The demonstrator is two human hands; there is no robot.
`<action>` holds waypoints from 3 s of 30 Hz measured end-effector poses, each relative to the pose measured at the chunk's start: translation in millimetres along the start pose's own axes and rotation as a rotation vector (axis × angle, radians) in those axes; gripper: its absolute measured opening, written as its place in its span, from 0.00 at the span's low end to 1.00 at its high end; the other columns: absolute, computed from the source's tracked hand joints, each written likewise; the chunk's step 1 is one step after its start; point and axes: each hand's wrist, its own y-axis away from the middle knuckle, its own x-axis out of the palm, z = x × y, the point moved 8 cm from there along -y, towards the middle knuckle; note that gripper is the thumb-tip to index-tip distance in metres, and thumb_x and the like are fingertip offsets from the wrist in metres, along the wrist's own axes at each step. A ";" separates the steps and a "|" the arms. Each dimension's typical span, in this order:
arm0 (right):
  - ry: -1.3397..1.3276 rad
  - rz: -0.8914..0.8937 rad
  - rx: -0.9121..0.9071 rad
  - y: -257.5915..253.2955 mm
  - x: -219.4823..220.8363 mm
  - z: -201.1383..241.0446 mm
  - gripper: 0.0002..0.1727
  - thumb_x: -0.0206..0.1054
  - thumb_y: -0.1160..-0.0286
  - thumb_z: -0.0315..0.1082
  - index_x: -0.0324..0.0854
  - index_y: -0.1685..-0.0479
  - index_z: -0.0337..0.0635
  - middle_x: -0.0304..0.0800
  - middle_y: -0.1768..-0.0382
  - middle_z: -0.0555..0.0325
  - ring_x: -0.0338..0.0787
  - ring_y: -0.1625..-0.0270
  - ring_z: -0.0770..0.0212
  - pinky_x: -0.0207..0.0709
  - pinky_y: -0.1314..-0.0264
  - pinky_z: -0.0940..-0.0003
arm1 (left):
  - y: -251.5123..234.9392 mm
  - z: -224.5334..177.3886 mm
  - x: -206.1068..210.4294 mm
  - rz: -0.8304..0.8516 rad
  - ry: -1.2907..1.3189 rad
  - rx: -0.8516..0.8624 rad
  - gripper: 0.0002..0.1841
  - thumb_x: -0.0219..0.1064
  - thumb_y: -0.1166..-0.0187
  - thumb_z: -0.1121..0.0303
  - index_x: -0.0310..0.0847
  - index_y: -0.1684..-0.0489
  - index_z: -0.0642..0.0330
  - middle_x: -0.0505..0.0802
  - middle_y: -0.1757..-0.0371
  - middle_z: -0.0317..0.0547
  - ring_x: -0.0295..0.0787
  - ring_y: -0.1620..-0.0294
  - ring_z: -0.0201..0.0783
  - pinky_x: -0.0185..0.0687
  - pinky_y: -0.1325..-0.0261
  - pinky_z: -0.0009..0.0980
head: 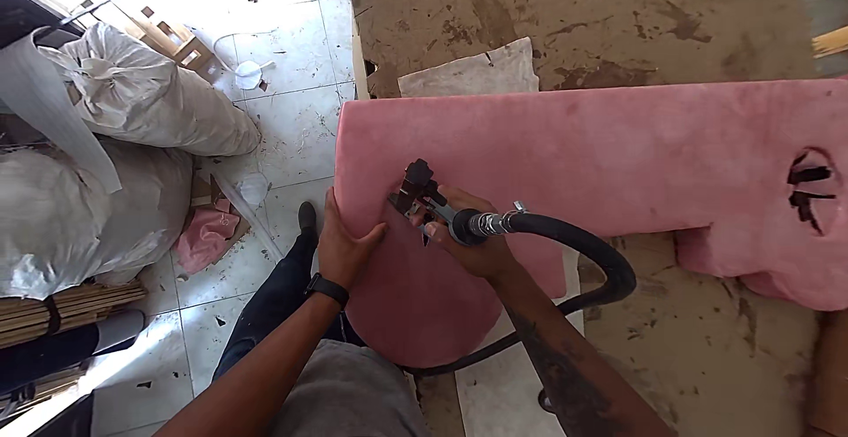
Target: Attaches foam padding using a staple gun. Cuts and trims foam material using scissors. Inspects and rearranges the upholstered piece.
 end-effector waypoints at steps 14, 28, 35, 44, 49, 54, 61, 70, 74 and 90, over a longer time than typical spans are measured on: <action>0.085 0.220 -0.104 -11.0 5.5 12.6 0.10 0.71 0.29 0.37 0.83 0.76 0.45 0.83 0.68 0.61 0.83 0.64 0.68 0.78 0.63 0.73 | 17.4 5.9 2.3 -0.004 0.022 -0.028 0.69 0.82 0.48 0.29 0.36 0.03 0.37 0.86 0.27 0.51 0.90 0.36 0.49 0.87 0.37 0.59; 0.102 0.416 -0.129 -11.2 12.1 10.0 0.10 0.70 0.28 0.41 0.87 0.72 0.47 0.86 0.66 0.63 0.84 0.61 0.69 0.79 0.60 0.73 | 45.1 24.6 10.5 -0.046 0.044 -0.151 0.64 0.85 0.54 0.32 0.52 0.08 0.41 0.90 0.36 0.47 0.91 0.40 0.46 0.88 0.40 0.58; 0.122 0.476 -0.216 -9.2 23.3 11.7 0.16 0.68 0.26 0.45 0.83 0.79 0.46 0.81 0.71 0.62 0.81 0.66 0.69 0.74 0.69 0.73 | 44.7 25.4 11.4 -0.061 0.033 -0.143 0.62 0.85 0.53 0.34 0.55 0.11 0.43 0.90 0.36 0.45 0.91 0.39 0.45 0.88 0.40 0.59; 0.086 0.573 -0.246 0.8 25.8 17.4 0.17 0.68 0.25 0.47 0.84 0.78 0.48 0.80 0.70 0.65 0.80 0.66 0.71 0.73 0.70 0.75 | 73.0 28.9 11.0 -0.074 0.019 -0.125 0.69 0.86 0.57 0.33 0.49 0.05 0.45 0.82 0.22 0.47 0.84 0.27 0.45 0.84 0.30 0.56; 0.077 0.581 -0.274 -2.1 26.0 19.7 0.16 0.67 0.26 0.43 0.82 0.80 0.46 0.81 0.70 0.62 0.82 0.64 0.69 0.75 0.68 0.73 | 72.3 25.4 11.2 -0.082 0.021 -0.104 0.66 0.86 0.55 0.34 0.53 0.08 0.47 0.83 0.24 0.47 0.83 0.27 0.44 0.82 0.28 0.54; 0.040 0.232 -0.114 38.8 -26.2 22.9 0.15 0.73 0.28 0.48 0.89 0.66 0.46 0.92 0.53 0.59 0.90 0.47 0.63 0.88 0.43 0.62 | 68.3 32.0 4.1 0.070 0.088 -0.088 0.67 0.85 0.52 0.31 0.46 0.05 0.40 0.83 0.24 0.46 0.86 0.30 0.42 0.86 0.30 0.53; -0.158 -0.586 0.109 178.2 -83.7 36.5 0.10 0.74 0.27 0.47 0.85 0.63 0.51 0.94 0.51 0.46 0.94 0.48 0.45 0.88 0.40 0.50 | 87.7 39.0 -3.6 0.564 0.160 -0.096 0.55 0.85 0.37 0.51 0.49 0.10 0.55 0.92 0.36 0.46 0.95 0.43 0.39 0.96 0.39 0.43; -0.172 -1.389 0.138 292.9 0.9 50.4 0.10 0.73 0.25 0.42 0.83 0.59 0.46 0.93 0.52 0.40 0.93 0.44 0.37 0.85 0.34 0.44 | 38.6 -90.5 1.7 1.320 -0.876 0.723 0.19 0.60 0.16 0.46 0.95 0.50 0.44 0.99 0.56 0.39 0.97 0.52 0.40 0.90 0.43 0.56; -0.100 -1.631 0.266 281.4 72.5 57.5 0.14 0.71 0.24 0.40 0.84 0.47 0.42 0.94 0.50 0.41 0.93 0.45 0.42 0.86 0.37 0.48 | 30.4 -214.5 97.1 1.053 -0.691 1.487 0.21 0.63 0.17 0.43 0.89 0.36 0.39 0.87 0.24 0.33 0.74 0.16 0.39 0.70 0.15 0.48; 0.238 -2.661 0.433 116.5 129.5 41.5 0.11 0.72 0.31 0.30 0.86 0.55 0.32 0.98 0.60 0.50 0.98 0.55 0.55 0.93 0.47 0.57 | 78.2 -222.3 250.1 1.322 -0.992 2.263 0.57 0.68 0.44 0.20 0.58 0.06 0.33 0.56 0.03 0.28 0.35 0.01 0.49 0.31 0.09 0.74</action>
